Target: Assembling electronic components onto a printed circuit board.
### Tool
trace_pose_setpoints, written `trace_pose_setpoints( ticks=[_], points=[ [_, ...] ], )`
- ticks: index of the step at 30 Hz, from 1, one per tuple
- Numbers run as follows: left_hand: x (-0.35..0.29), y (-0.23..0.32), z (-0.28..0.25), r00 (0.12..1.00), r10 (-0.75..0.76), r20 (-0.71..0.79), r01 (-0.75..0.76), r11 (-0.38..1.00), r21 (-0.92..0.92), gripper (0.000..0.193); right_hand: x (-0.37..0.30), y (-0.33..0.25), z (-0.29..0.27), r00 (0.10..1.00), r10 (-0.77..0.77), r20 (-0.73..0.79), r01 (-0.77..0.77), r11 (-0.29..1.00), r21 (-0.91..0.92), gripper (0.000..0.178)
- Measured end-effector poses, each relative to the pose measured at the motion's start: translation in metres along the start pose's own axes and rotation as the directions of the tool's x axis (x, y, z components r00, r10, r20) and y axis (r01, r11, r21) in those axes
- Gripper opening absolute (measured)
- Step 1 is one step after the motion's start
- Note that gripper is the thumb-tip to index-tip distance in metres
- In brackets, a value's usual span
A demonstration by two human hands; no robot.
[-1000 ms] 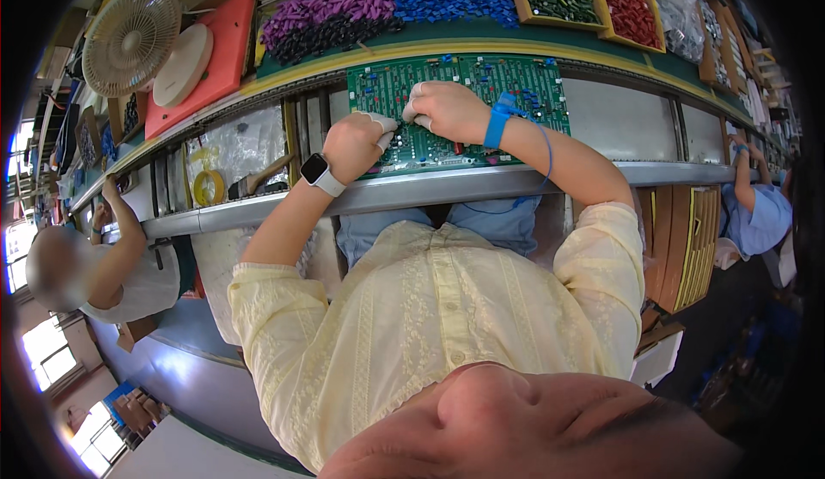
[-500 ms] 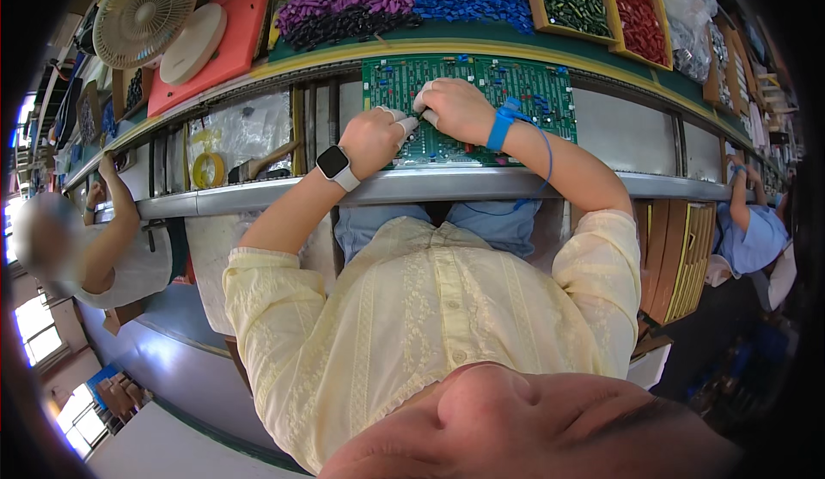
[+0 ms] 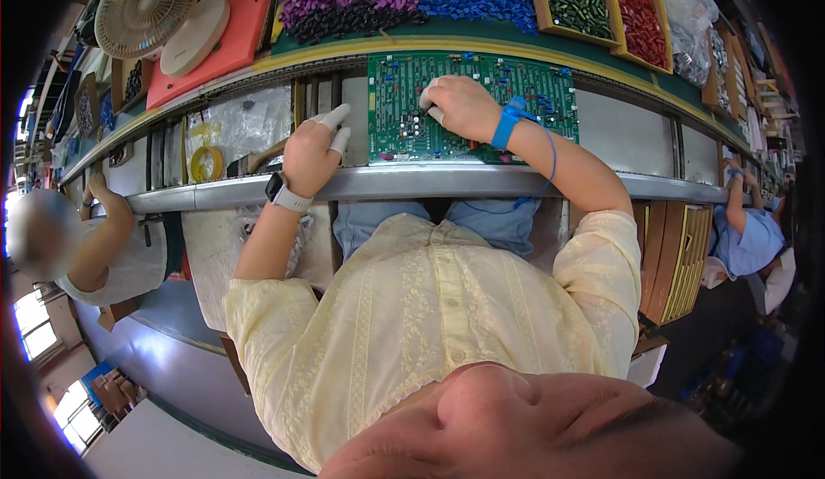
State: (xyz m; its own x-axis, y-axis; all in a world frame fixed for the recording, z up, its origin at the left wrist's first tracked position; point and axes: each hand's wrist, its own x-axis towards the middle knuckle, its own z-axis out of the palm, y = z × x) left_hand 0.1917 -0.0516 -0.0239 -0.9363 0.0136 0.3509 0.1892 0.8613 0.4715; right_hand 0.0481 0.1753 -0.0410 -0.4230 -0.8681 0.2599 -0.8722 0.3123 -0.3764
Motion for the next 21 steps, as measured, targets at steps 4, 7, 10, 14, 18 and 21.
trace_pose_setpoints(
  ticks=[4, 7, 10, 14, 18, 21],
  points=[
    [-0.034, -0.012, -0.019, 0.977, -0.202, -0.065, 0.205, 0.977, 0.052, 0.032, 0.001, -0.006, 0.002, 0.997, -0.068, -0.039, 0.064, 0.994, -0.09, 0.01],
    [-0.079, -0.037, -0.043, 0.947, -0.239, -0.213, 0.265, 0.959, 0.103, 0.027, 0.005, -0.011, 0.002, 0.988, -0.147, -0.054, 0.134, 0.97, -0.205, 0.011],
    [-0.129, -0.06, -0.059, 0.781, -0.528, -0.334, 0.552, 0.833, -0.027, 0.021, -0.005, -0.007, 0.001, 0.996, -0.09, -0.004, 0.089, 0.985, -0.15, 0.021],
    [-0.197, -0.086, -0.069, 0.582, -0.76, -0.289, 0.805, 0.589, 0.073, 0.021, -0.001, -0.012, 0.004, 0.99, -0.136, 0.03, 0.14, 0.976, -0.165, 0.019],
    [-0.255, -0.14, -0.046, 0.613, -0.78, -0.127, 0.737, 0.507, 0.447, 0.018, -0.013, -0.021, -0.005, 0.996, -0.067, -0.057, 0.061, 0.992, -0.111, 0.023],
    [-0.24, -0.142, -0.033, 0.538, -0.841, 0.056, 0.648, 0.455, 0.611, 0.018, -0.041, -0.034, -0.033, 0.986, 0.08, -0.143, -0.084, 0.996, -0.022, 0.027]
  ],
)
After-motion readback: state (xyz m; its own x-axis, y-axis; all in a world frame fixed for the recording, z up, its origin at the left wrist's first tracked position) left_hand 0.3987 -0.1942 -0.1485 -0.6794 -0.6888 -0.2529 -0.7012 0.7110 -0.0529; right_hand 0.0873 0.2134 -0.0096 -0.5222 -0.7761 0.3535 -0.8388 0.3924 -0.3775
